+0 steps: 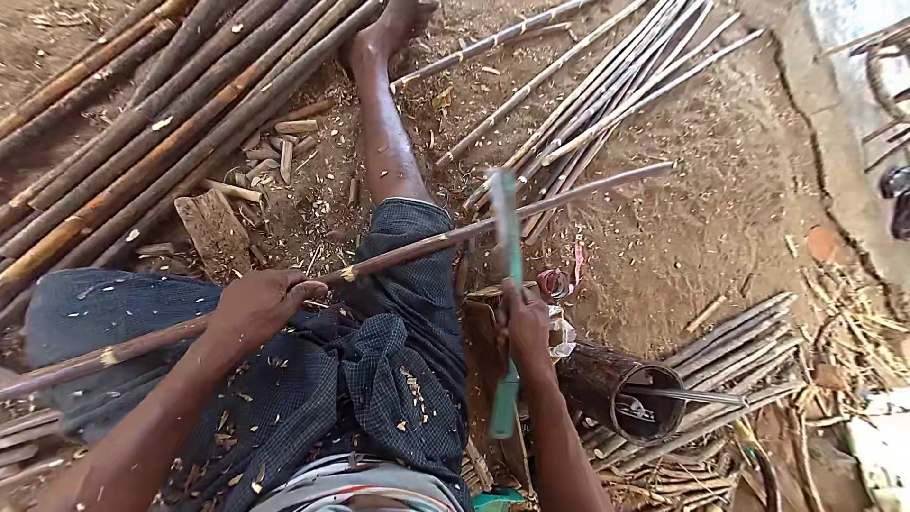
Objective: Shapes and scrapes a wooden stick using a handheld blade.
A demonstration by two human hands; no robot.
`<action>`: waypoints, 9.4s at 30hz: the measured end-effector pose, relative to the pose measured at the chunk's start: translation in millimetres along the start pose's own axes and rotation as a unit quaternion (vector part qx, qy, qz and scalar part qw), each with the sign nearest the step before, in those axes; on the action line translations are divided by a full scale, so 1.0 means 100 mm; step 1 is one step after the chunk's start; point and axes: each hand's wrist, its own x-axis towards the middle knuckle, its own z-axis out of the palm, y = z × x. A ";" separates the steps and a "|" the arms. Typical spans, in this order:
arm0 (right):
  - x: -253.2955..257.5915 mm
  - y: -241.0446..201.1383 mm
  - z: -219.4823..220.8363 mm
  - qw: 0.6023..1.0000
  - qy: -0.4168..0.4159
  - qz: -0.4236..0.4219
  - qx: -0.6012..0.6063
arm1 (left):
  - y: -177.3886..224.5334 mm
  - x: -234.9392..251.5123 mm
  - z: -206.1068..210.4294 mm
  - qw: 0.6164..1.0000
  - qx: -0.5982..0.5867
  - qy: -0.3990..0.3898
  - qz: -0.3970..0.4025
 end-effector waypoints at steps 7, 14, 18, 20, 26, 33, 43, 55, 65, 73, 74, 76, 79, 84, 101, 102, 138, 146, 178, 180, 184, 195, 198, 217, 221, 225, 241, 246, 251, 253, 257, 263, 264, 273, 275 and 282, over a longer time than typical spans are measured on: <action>-0.09 -0.08 0.03 0.999 -0.020 -0.022 -0.045 | 0.01 0.06 -0.05 0.999 -0.013 -0.032 -0.004; -0.12 -0.08 0.01 0.997 -0.042 -0.019 -0.070 | -0.09 0.12 -0.08 0.994 -0.091 -0.052 0.036; -0.21 -0.05 0.09 0.995 -0.035 -0.042 -0.078 | -0.11 0.22 -0.08 0.995 -0.085 -0.050 0.017; -0.29 -0.07 0.14 0.981 -0.072 -0.087 -0.158 | -0.13 0.25 -0.10 0.993 -0.101 -0.051 0.027; -0.11 -0.04 0.20 0.991 -0.024 -0.069 -0.112 | -0.15 0.28 -0.12 0.987 -0.148 -0.064 0.028; 0.04 -0.08 0.14 0.997 0.020 0.000 -0.069 | -0.18 0.31 -0.16 0.977 -0.184 -0.102 0.028; -0.22 -0.15 0.31 0.968 -0.072 -0.109 -0.214 | -0.20 0.36 -0.21 0.954 -0.250 -0.162 0.040; 0.16 -0.26 0.08 0.996 -0.017 -0.003 -0.086 | -0.08 0.11 0.00 0.997 -0.005 0.057 0.057; 0.28 -0.29 0.03 0.996 0.016 0.015 -0.087 | -0.04 0.02 0.18 0.987 0.031 0.143 0.069; 0.05 -0.40 0.00 0.993 -0.028 -0.046 -0.110 | -0.02 0.09 -0.03 0.995 0.059 0.067 0.039; 0.16 -0.32 -0.08 0.999 0.017 -0.037 -0.033 | -0.02 0.12 -0.08 0.997 0.063 0.042 0.001; 0.32 -0.20 -0.17 0.990 0.090 -0.007 0.107 | -0.01 0.23 -0.15 0.998 0.047 0.015 -0.027; 0.37 -0.10 -0.14 0.988 0.126 0.013 0.088 | -0.01 0.36 -0.20 1.000 0.007 -0.012 0.005; -0.11 -0.09 0.30 0.964 -0.089 -0.122 -0.217 | -0.13 0.44 -0.20 0.999 0.000 -0.034 0.023; -0.23 -0.12 0.13 0.973 -0.081 -0.049 -0.211 | -0.07 -0.21 0.12 0.993 0.014 0.095 0.068; -0.18 -0.11 0.10 0.973 -0.082 -0.046 -0.212 | -0.10 -0.22 0.12 0.993 -0.001 0.098 0.060; 0.16 0.01 -0.02 0.998 0.037 0.050 -0.013 | -0.16 -0.24 0.17 0.991 0.030 0.109 0.066; 0.15 0.08 0.00 0.998 0.032 0.044 -0.011 | -0.34 -0.12 0.05 0.998 0.010 0.039 0.054; 0.18 -0.12 -0.03 0.997 0.009 0.006 -0.081 | -0.20 -0.17 0.07 0.994 0.086 0.054 0.051; 0.13 -0.07 0.06 0.996 0.024 0.018 -0.088 | -0.26 -0.09 -0.02 0.998 0.060 -0.009 0.033; -0.18 -0.08 0.19 0.980 -0.074 -0.067 -0.169 | -0.32 0.05 -0.10 0.995 -0.023 -0.047 0.090; 0.16 -0.02 0.08 0.997 0.029 0.009 -0.072 | -0.36 0.08 -0.11 0.993 -0.060 -0.060 0.085; -0.13 -0.15 0.26 0.975 -0.077 -0.080 -0.191 | -0.38 0.09 -0.16 0.989 -0.089 -0.083 0.082; -0.08 -0.46 0.13 0.964 -0.154 -0.070 -0.205 | -0.27 -0.08 0.08 0.982 0.079 0.100 0.137; 0.50 -0.07 -0.15 0.995 0.081 0.020 0.048 | -0.38 -0.04 -0.02 0.987 0.026 0.067 0.143; 0.13 0.01 0.15 0.999 0.025 -0.003 -0.046 | -0.34 0.08 -0.16 0.993 0.040 0.018 0.107; -0.08 -0.15 0.23 0.976 -0.050 -0.096 -0.187 | -0.28 0.14 -0.21 0.994 -0.036 -0.049 0.093; 0.11 -0.01 0.04 0.996 0.049 -0.010 -0.069 | -0.34 0.27 -0.26 0.987 -0.087 -0.098 0.094; -0.10 -0.14 0.20 0.981 -0.051 -0.088 -0.167 | -0.31 0.24 -0.28 0.981 -0.130 -0.112 0.087; 0.07 -0.08 0.07 0.998 0.014 -0.013 -0.063 | -0.29 0.27 -0.29 0.978 -0.148 -0.122 0.082; -0.01 -0.10 0.22 0.992 -0.029 -0.059 -0.109 | -0.31 0.26 -0.32 0.964 -0.207 -0.144 0.082; 0.12 -0.02 0.16 0.998 -0.006 -0.027 -0.055 | -0.28 0.32 -0.28 0.962 -0.213 -0.149 0.080; 0.01 -0.07 0.22 0.990 -0.038 -0.075 -0.114 | -0.29 0.33 -0.29 0.961 -0.218 -0.149 0.084; -0.07 -0.12 0.26 0.972 -0.090 -0.094 -0.195 | -0.34 0.36 -0.35 0.938 -0.262 -0.199 0.110; 0.11 -0.14 0.11 0.988 -0.043 -0.041 -0.145 | -0.32 0.40 -0.38 0.932 -0.280 -0.213 0.090; -0.02 -0.08 0.22 0.985 -0.054 -0.080 -0.141 | -0.32 0.40 -0.39 0.917 -0.311 -0.240 0.069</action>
